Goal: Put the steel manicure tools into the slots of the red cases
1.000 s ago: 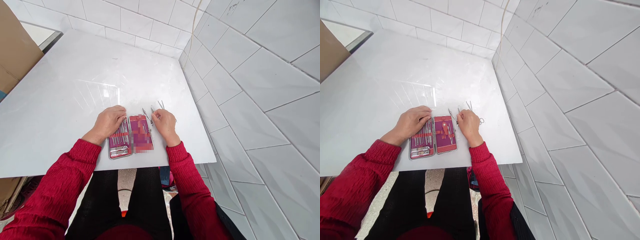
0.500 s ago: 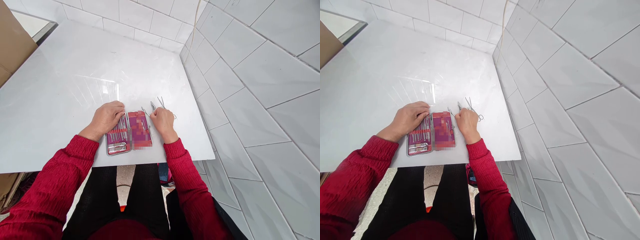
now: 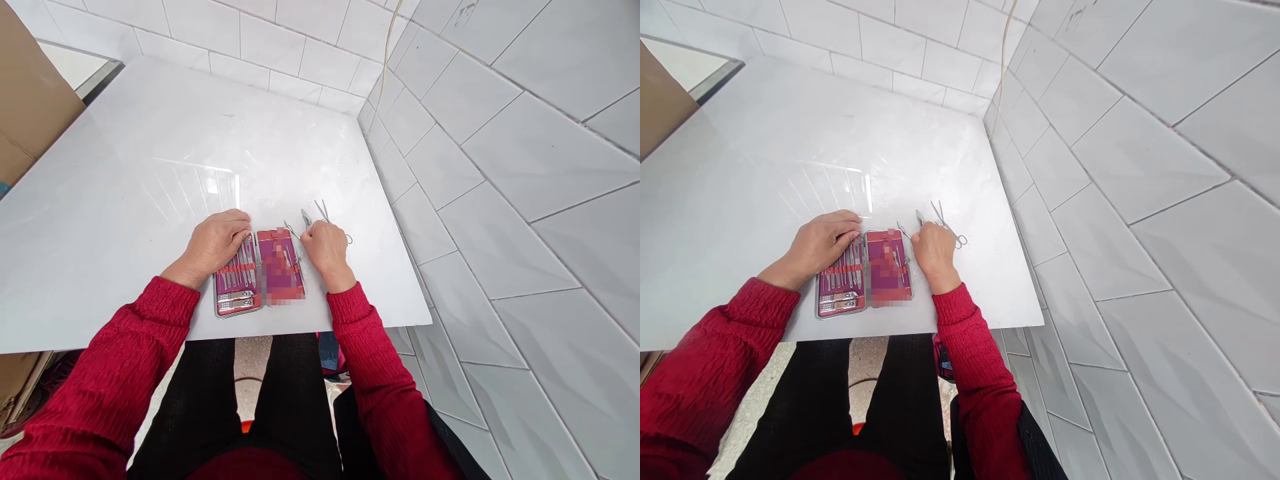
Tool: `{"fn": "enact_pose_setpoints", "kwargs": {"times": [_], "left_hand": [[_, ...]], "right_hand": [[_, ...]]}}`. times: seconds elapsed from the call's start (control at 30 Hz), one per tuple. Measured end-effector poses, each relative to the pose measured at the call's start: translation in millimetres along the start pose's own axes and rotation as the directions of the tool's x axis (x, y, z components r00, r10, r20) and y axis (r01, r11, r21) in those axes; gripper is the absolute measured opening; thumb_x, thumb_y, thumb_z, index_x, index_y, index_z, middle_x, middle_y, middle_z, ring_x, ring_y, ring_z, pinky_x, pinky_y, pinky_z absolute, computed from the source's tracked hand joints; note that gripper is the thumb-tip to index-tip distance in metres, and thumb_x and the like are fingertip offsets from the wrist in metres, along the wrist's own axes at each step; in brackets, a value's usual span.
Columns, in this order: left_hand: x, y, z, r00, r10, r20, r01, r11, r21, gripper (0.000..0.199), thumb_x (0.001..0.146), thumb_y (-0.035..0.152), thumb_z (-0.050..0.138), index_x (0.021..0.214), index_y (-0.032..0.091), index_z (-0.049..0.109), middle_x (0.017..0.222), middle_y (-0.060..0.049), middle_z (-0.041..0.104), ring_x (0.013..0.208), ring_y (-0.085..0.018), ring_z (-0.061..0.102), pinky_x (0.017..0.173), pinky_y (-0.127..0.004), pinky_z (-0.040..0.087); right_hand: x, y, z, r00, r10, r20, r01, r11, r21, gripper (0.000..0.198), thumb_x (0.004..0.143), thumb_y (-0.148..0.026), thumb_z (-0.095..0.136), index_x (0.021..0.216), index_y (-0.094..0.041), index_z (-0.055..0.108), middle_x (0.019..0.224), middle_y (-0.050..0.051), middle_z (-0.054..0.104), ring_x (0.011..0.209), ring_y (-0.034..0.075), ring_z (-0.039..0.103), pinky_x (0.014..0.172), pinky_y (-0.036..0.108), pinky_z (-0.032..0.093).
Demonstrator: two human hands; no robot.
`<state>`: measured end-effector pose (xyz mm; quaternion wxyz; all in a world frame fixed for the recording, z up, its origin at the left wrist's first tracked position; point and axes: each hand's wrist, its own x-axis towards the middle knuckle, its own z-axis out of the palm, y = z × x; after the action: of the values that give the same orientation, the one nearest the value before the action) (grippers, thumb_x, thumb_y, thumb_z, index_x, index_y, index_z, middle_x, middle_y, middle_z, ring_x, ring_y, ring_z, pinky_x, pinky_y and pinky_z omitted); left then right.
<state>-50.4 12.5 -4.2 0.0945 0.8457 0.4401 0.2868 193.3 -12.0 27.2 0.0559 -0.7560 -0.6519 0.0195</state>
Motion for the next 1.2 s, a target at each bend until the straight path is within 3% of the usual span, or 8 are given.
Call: {"fn": "enact_pose_setpoints", "kwargs": {"times": [0.33,0.47,0.6,0.77,0.93,1.07,1.2], "left_hand": [[-0.2,0.7,-0.9,1.000,-0.001,0.011,0.001,1.000,0.001,0.038,0.100,0.035,0.042,0.098,0.022,0.078,0.121,-0.008,0.075,0.110,-0.028,0.071,0.088,-0.045,0.060],[0.6,0.2,-0.8,1.000,-0.001,0.012,0.001,1.000,0.015,0.039,0.100,0.037,0.041,0.097,0.023,0.077,0.120,-0.008,0.075,0.111,-0.029,0.071,0.089,-0.045,0.060],[1.8,-1.2,-0.7,1.000,0.004,0.007,-0.004,1.000,0.013,0.039,0.100,0.039,0.040,0.097,0.025,0.077,0.119,-0.007,0.076,0.113,-0.029,0.071,0.093,-0.045,0.060],[1.9,-6.5,2.3,1.000,0.010,-0.005,-0.010,1.000,0.016,0.039,0.100,0.042,0.040,0.096,0.027,0.076,0.119,-0.005,0.076,0.115,-0.029,0.070,0.092,-0.044,0.060],[2.1,-7.2,2.5,1.000,0.015,-0.015,-0.015,1.000,0.011,0.040,0.100,0.043,0.040,0.095,0.026,0.076,0.118,-0.006,0.076,0.113,-0.029,0.071,0.091,-0.044,0.060],[2.7,-3.5,-0.1,1.000,0.020,-0.003,-0.019,1.000,0.020,0.042,0.101,0.042,0.038,0.095,0.025,0.076,0.117,-0.007,0.076,0.110,-0.029,0.072,0.089,-0.044,0.061],[2.4,-0.4,-1.8,1.000,0.015,-0.007,-0.015,1.000,0.012,0.043,0.102,0.043,0.038,0.097,0.025,0.076,0.117,-0.007,0.077,0.110,-0.029,0.071,0.089,-0.045,0.061]], "right_hand": [[0.3,1.6,1.1,1.000,0.020,-0.017,-0.020,0.999,0.043,0.020,0.090,-0.015,0.054,0.080,-0.019,0.070,0.082,0.010,0.074,0.074,0.023,0.065,0.062,0.032,0.031],[6.5,17.9,-3.2,0.984,0.088,-0.153,-0.057,0.979,0.193,0.021,0.094,-0.018,0.050,0.087,-0.021,0.070,0.081,0.005,0.072,0.073,0.020,0.061,0.065,0.031,0.033],[15.5,43.8,-6.2,0.954,0.153,-0.258,-0.078,0.957,0.278,0.022,0.094,-0.018,0.049,0.095,-0.020,0.071,0.099,0.006,0.074,0.082,0.020,0.062,0.070,0.030,0.037],[28.4,62.3,-2.8,0.957,0.199,-0.211,-0.145,0.959,0.245,0.024,0.095,-0.023,0.050,0.091,-0.022,0.074,0.099,0.006,0.074,0.085,0.020,0.064,0.072,0.030,0.040],[52.1,55.1,-4.1,0.977,0.152,-0.153,-0.130,0.981,0.142,0.023,0.094,-0.040,0.063,0.091,-0.021,0.075,0.100,0.008,0.075,0.088,0.022,0.067,0.074,0.032,0.044],[65.6,44.2,-4.1,0.988,0.147,-0.053,-0.142,0.987,0.077,0.015,0.091,-0.032,0.064,0.086,-0.021,0.073,0.092,0.008,0.075,0.085,0.023,0.068,0.071,0.032,0.043],[66.2,39.6,0.3,0.990,0.114,-0.078,-0.109,0.992,0.068,0.015,0.092,-0.022,0.057,0.086,-0.021,0.071,0.095,0.009,0.076,0.086,0.023,0.068,0.072,0.032,0.043]]}}
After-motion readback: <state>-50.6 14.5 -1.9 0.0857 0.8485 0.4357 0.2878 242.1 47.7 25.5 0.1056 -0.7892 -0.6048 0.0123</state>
